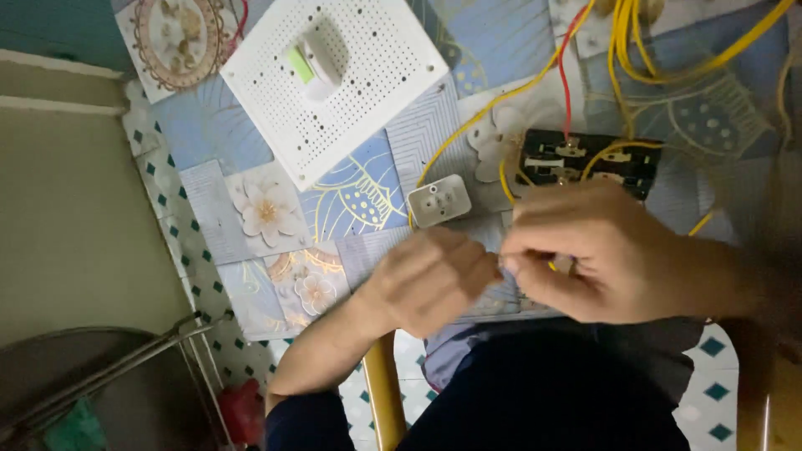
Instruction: The person connects yellow wires to a white electrical outlet, strips the wire ends, inserts them into the terminal holes, and tightens the screws with a screwdriver. The outlet is then placed on a breadboard.
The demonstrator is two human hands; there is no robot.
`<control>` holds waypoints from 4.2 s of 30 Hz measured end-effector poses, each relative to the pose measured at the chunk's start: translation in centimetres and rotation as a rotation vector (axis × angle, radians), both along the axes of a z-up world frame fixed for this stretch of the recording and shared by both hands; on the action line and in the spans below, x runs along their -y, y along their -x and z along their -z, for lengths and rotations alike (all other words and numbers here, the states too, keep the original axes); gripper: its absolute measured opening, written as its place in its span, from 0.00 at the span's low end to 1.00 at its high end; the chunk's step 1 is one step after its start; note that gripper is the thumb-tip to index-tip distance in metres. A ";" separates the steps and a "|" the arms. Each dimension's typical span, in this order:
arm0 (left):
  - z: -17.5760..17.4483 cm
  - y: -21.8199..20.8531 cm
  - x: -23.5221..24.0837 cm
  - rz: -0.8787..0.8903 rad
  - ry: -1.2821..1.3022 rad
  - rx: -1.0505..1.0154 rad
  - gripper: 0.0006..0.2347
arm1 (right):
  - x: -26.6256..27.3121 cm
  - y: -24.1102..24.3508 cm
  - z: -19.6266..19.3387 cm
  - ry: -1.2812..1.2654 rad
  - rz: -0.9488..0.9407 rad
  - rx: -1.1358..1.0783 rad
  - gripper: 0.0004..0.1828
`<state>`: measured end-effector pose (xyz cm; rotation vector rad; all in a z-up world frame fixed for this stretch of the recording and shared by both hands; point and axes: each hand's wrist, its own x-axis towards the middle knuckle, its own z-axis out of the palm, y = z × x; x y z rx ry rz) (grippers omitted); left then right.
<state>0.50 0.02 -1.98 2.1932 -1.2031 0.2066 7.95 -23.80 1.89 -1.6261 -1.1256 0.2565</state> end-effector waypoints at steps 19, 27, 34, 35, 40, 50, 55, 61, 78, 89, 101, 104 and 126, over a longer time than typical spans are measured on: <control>-0.8 0.2 1.2 -0.131 0.424 -0.203 0.10 | 0.2 -0.9 0.1 0.016 0.019 0.398 0.20; -1.7 -0.1 1.2 -0.275 0.416 -0.140 0.08 | 1.1 -1.8 0.5 0.080 0.083 0.543 0.03; -2.0 -0.3 1.7 -0.415 0.486 -0.134 0.07 | 1.4 -2.0 0.8 0.074 0.099 0.677 0.03; -1.9 -0.2 1.8 -0.414 0.487 -0.133 0.07 | 1.3 -2.0 0.8 0.076 0.098 0.679 0.03; -1.5 0.5 1.8 -0.428 0.507 -0.282 0.05 | 1.3 -2.0 1.1 0.046 0.141 0.781 0.03; -1.0 -0.5 2.1 -0.455 0.353 0.024 0.11 | 0.3 0.1 1.3 0.191 0.210 1.064 0.06; -1.7 -0.6 1.9 -0.431 0.343 -0.028 0.06 | 1.1 -0.7 1.6 0.215 0.245 1.011 0.05; -0.6 0.5 0.9 -0.360 0.708 -0.654 0.09 | 1.1 -1.4 0.9 0.037 0.199 0.959 0.07; -3.2 -2.1 -5.4 -0.470 -0.101 -0.352 0.38 | 2.1 -3.3 0.9 0.180 0.323 0.787 0.05; -0.7 -1.1 -3.7 -0.471 0.072 -0.204 0.16 | 3.2 -3.9 -1.5 0.237 0.141 0.940 0.09; -0.5 -0.1 -1.9 -0.346 0.411 -0.159 0.16 | 3.7 -5.1 -2.2 0.004 -0.282 1.350 0.26; -0.5 -0.2 -1.8 -0.324 0.410 -0.155 0.16 | 4.1 -4.7 -2.1 0.087 -0.319 1.424 0.28; -0.1 0.3 -0.7 -0.364 0.521 -0.319 0.12 | 4.8 -2.8 -0.3 0.111 -0.092 1.414 0.18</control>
